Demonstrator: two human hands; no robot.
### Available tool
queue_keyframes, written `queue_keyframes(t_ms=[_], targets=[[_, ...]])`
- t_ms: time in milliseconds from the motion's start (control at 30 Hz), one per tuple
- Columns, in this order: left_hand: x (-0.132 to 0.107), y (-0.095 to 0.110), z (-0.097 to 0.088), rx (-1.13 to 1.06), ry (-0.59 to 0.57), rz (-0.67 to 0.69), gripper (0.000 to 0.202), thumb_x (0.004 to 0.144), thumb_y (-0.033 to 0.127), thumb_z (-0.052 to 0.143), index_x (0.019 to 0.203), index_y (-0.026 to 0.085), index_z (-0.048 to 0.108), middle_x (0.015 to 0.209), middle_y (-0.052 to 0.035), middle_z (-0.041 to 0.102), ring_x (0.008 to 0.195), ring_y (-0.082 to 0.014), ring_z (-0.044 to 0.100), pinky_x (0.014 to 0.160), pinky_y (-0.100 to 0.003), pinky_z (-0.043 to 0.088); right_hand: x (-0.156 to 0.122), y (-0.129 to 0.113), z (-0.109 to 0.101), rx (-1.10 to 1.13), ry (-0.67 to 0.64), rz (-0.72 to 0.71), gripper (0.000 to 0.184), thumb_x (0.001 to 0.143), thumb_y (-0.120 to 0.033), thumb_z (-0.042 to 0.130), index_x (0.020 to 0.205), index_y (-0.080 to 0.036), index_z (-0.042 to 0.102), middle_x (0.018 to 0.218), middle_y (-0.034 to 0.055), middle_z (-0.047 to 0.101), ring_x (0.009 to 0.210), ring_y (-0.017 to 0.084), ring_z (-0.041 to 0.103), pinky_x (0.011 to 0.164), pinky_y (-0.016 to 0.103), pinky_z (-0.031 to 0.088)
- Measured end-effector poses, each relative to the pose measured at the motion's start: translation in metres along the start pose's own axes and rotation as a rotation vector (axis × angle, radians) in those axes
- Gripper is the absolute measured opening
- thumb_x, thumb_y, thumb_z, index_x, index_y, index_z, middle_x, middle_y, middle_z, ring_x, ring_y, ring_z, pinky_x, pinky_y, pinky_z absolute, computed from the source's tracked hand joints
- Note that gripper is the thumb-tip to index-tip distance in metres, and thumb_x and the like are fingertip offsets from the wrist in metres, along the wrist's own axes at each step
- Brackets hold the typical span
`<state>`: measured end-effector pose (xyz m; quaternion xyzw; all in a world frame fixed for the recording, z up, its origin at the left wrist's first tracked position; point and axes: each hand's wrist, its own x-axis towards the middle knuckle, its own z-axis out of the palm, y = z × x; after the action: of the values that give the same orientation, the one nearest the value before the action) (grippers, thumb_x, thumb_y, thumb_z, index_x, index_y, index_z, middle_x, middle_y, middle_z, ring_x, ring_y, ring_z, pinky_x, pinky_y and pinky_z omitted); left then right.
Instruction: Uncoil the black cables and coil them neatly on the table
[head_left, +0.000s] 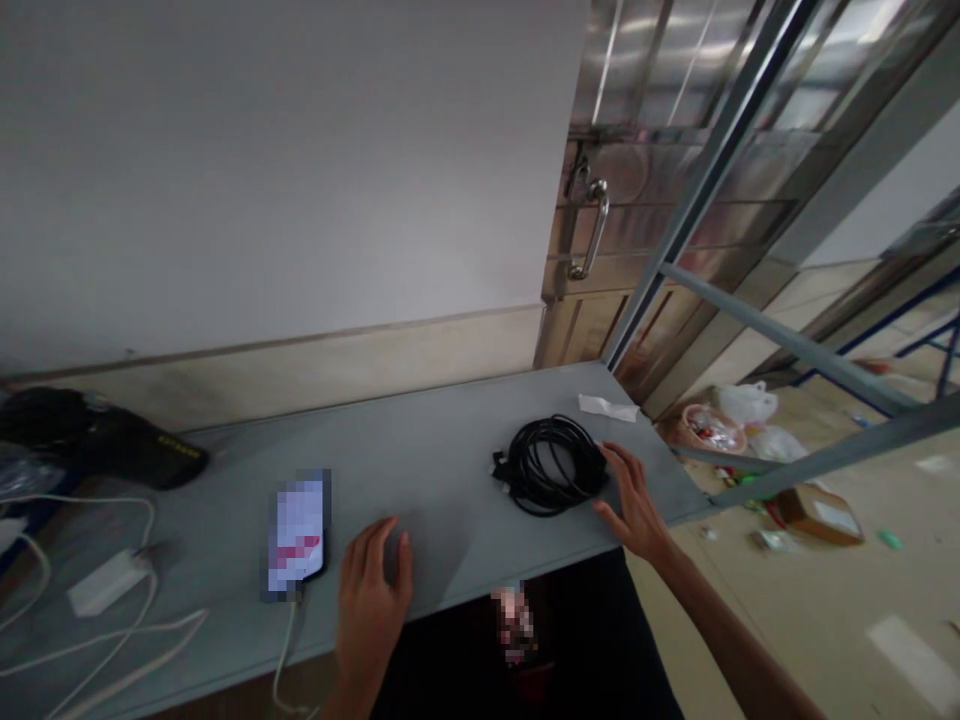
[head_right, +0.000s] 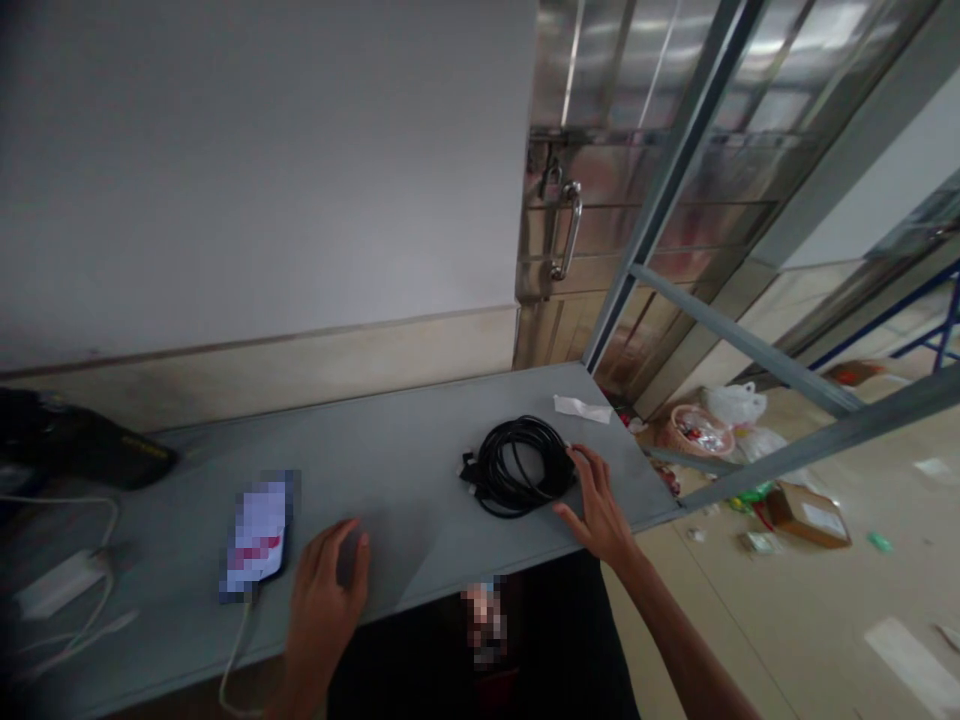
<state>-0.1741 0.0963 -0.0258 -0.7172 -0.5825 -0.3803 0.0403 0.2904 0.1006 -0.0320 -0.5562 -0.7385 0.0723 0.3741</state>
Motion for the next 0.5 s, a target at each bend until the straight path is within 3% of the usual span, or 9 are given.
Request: queue_keyframes(t_ms=[167, 300, 400, 500], targets=[[-0.002, 0.002, 0.000, 0.045, 0.040, -0.017, 0.031, 0.114, 0.040, 0.057, 0.137, 0.020, 0.064, 0.127, -0.0148, 0.072, 0.120, -0.0347, 0.071, 0.107, -0.055, 0.060, -0.005, 0.005, 0.000, 0.126, 0.037, 0.021, 0.073, 0.114, -0.049, 0.056, 0.177, -0.029, 0.026, 0.175, 0.0185, 0.032, 0.160, 0.040, 0.042, 0.126, 0.066, 0.051], [-0.003, 0.003, 0.000, 0.040, 0.058, -0.066, 0.029, 0.113, 0.038, 0.057, 0.134, 0.020, 0.065, 0.126, -0.0146, 0.072, 0.121, -0.0337, 0.071, 0.108, -0.053, 0.060, -0.002, 0.005, 0.002, 0.120, 0.081, 0.023, 0.062, 0.115, -0.044, 0.057, 0.171, -0.030, 0.036, 0.172, 0.0185, 0.037, 0.159, 0.039, 0.045, 0.126, 0.067, 0.050], [-0.003, 0.004, -0.001, 0.062, 0.067, -0.094, 0.028, 0.113, 0.038, 0.057, 0.133, 0.021, 0.066, 0.126, -0.0139, 0.073, 0.122, -0.0334, 0.072, 0.109, -0.053, 0.060, 0.001, 0.005, 0.006, 0.063, 0.130, 0.030, 0.060, 0.113, -0.050, 0.062, 0.165, -0.028, 0.043, 0.168, 0.0192, 0.043, 0.159, 0.041, 0.045, 0.128, 0.070, 0.047], [-0.003, 0.006, -0.001, 0.082, 0.070, -0.105, 0.027, 0.112, 0.038, 0.056, 0.132, 0.023, 0.067, 0.125, -0.0130, 0.074, 0.121, -0.0328, 0.073, 0.108, -0.052, 0.061, 0.003, 0.007, 0.011, 0.041, 0.146, 0.086, 0.075, 0.107, -0.063, 0.068, 0.166, -0.026, 0.041, 0.169, 0.0205, 0.042, 0.159, 0.043, 0.045, 0.127, 0.070, 0.048]])
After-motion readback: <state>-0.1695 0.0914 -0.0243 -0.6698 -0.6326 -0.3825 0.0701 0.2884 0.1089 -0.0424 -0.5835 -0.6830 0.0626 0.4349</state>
